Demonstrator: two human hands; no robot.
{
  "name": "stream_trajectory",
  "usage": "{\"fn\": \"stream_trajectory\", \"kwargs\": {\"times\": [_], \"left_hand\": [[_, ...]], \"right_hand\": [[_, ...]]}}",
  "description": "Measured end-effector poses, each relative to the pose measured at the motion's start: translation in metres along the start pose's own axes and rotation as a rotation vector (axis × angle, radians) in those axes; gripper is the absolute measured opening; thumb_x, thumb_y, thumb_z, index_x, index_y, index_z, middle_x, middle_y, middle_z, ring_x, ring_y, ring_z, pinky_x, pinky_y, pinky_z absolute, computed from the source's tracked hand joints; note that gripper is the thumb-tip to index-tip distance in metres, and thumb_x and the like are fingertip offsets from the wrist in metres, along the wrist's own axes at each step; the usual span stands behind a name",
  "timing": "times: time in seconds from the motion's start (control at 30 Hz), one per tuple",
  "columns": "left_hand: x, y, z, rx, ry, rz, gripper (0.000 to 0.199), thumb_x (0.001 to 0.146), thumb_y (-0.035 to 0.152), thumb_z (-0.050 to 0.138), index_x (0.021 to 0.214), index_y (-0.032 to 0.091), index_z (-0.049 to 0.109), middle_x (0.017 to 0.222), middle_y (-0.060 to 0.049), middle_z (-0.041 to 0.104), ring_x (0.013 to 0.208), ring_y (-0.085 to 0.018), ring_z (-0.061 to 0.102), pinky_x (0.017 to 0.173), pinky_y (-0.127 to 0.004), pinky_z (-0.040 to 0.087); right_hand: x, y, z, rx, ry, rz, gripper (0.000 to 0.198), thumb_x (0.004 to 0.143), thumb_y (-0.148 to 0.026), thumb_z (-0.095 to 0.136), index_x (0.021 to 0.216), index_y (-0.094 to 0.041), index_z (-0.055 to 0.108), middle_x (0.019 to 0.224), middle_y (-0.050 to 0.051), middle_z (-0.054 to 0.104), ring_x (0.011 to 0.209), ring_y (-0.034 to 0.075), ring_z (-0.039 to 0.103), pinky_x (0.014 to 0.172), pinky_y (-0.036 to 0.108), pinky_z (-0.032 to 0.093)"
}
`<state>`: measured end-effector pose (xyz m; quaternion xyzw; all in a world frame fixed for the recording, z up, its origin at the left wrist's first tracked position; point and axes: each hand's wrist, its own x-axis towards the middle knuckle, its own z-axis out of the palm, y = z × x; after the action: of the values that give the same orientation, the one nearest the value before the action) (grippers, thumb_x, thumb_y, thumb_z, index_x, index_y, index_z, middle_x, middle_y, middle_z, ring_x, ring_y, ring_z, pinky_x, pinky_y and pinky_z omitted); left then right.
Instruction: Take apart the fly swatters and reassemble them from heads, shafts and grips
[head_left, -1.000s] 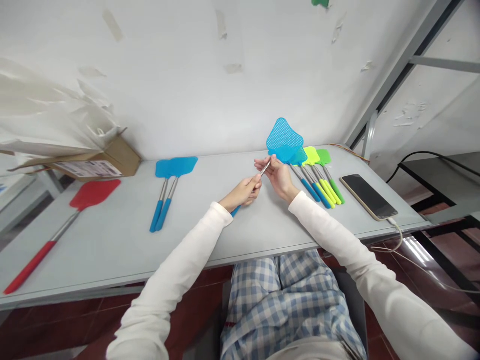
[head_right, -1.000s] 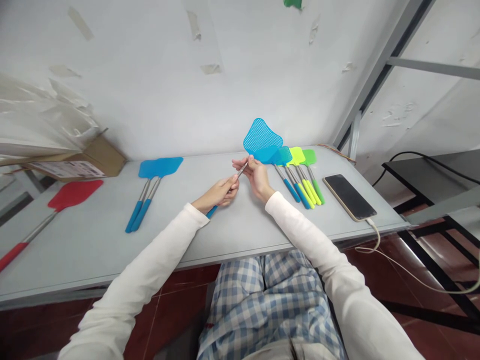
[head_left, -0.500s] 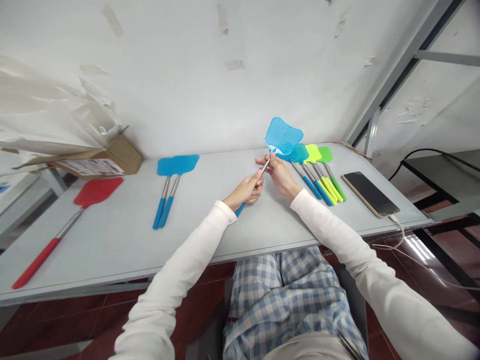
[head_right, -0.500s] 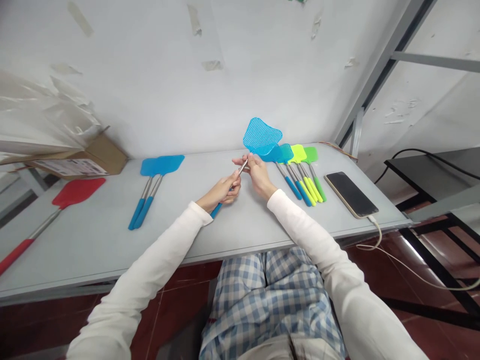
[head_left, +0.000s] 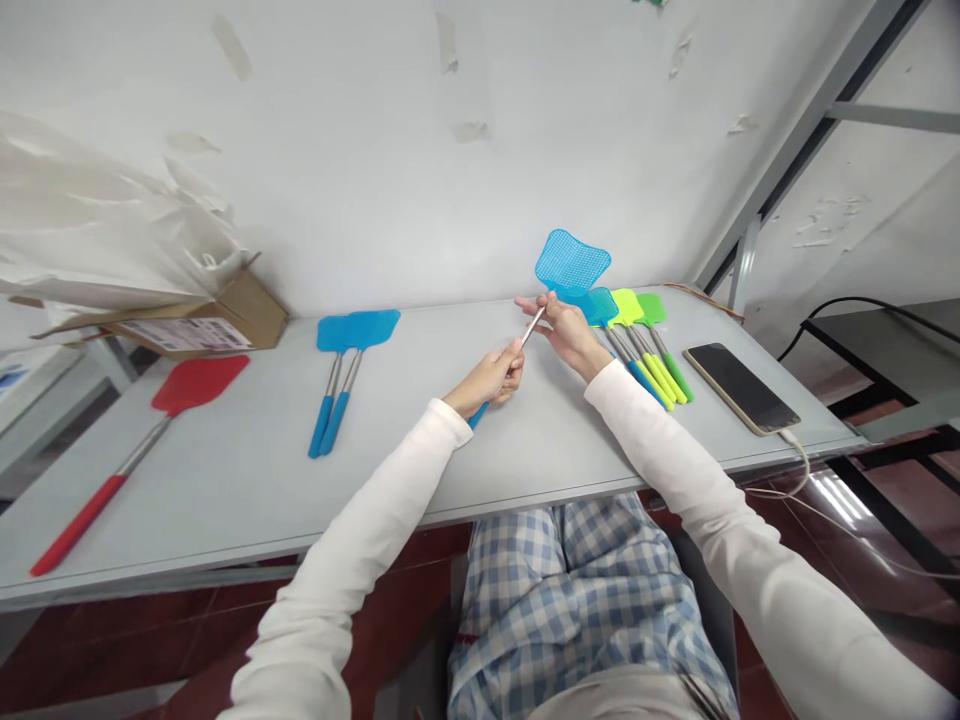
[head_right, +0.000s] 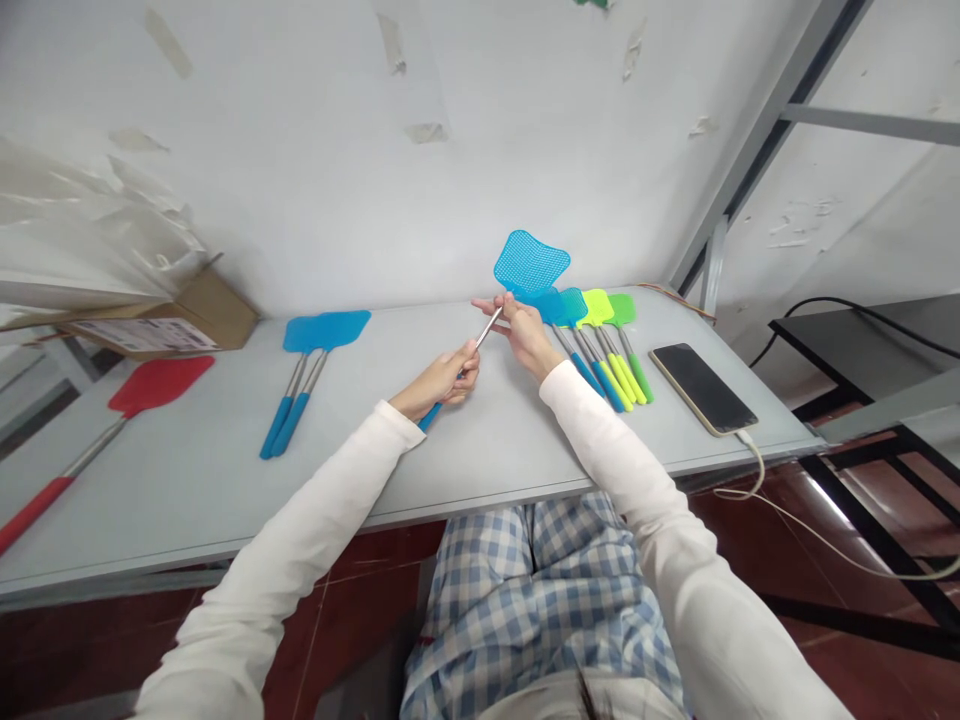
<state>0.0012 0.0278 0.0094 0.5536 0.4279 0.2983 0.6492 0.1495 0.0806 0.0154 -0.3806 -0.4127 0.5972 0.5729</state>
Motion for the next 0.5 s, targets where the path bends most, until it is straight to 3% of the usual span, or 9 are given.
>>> {"fn": "stream_trajectory", "kwargs": {"times": [0.2,0.33,0.43,0.5], "left_hand": [[0.0,-0.002,-0.004,0.02,0.003,-0.013,0.044,0.098,0.057,0.033,0.071,0.022,0.031,0.048,0.011,0.026,0.035,-0.002,0.013,0.034,-0.012,0.014],[0.001,-0.007,-0.006,0.034,-0.034,-0.008,0.046,0.096,0.06,0.036,0.07,0.022,0.032,0.046,0.011,0.026,0.032,-0.002,0.015,0.032,-0.013,0.014],[0.003,-0.008,-0.01,0.084,-0.078,-0.021,0.045,0.095,0.059,0.038,0.07,0.021,0.038,0.047,0.01,0.029,0.031,-0.003,0.02,0.032,-0.014,0.015],[0.006,-0.006,-0.014,0.174,-0.065,-0.001,0.043,0.095,0.056,0.038,0.075,0.019,0.048,0.051,0.007,0.039,0.032,-0.003,0.028,0.032,-0.015,0.019]], "right_hand": [[-0.003,0.003,-0.003,-0.007,-0.036,-0.019,0.032,0.094,-0.048,0.051,0.076,-0.022,0.051,0.108,0.006,0.075,0.103,0.018,0.065,0.094,0.036,0.049],[-0.007,0.0,-0.01,0.022,-0.11,0.03,0.039,0.093,-0.059,0.047,0.092,-0.022,0.061,0.106,0.007,0.076,0.097,0.019,0.068,0.092,0.037,0.051],[-0.006,-0.005,-0.013,0.061,-0.068,0.0,0.044,0.091,-0.063,0.048,0.103,-0.024,0.062,0.1,0.005,0.077,0.094,0.02,0.069,0.091,0.037,0.052],[-0.004,-0.006,-0.015,0.052,-0.019,-0.065,0.04,0.089,-0.06,0.053,0.107,-0.026,0.063,0.102,0.002,0.076,0.096,0.017,0.069,0.091,0.035,0.052]]}}
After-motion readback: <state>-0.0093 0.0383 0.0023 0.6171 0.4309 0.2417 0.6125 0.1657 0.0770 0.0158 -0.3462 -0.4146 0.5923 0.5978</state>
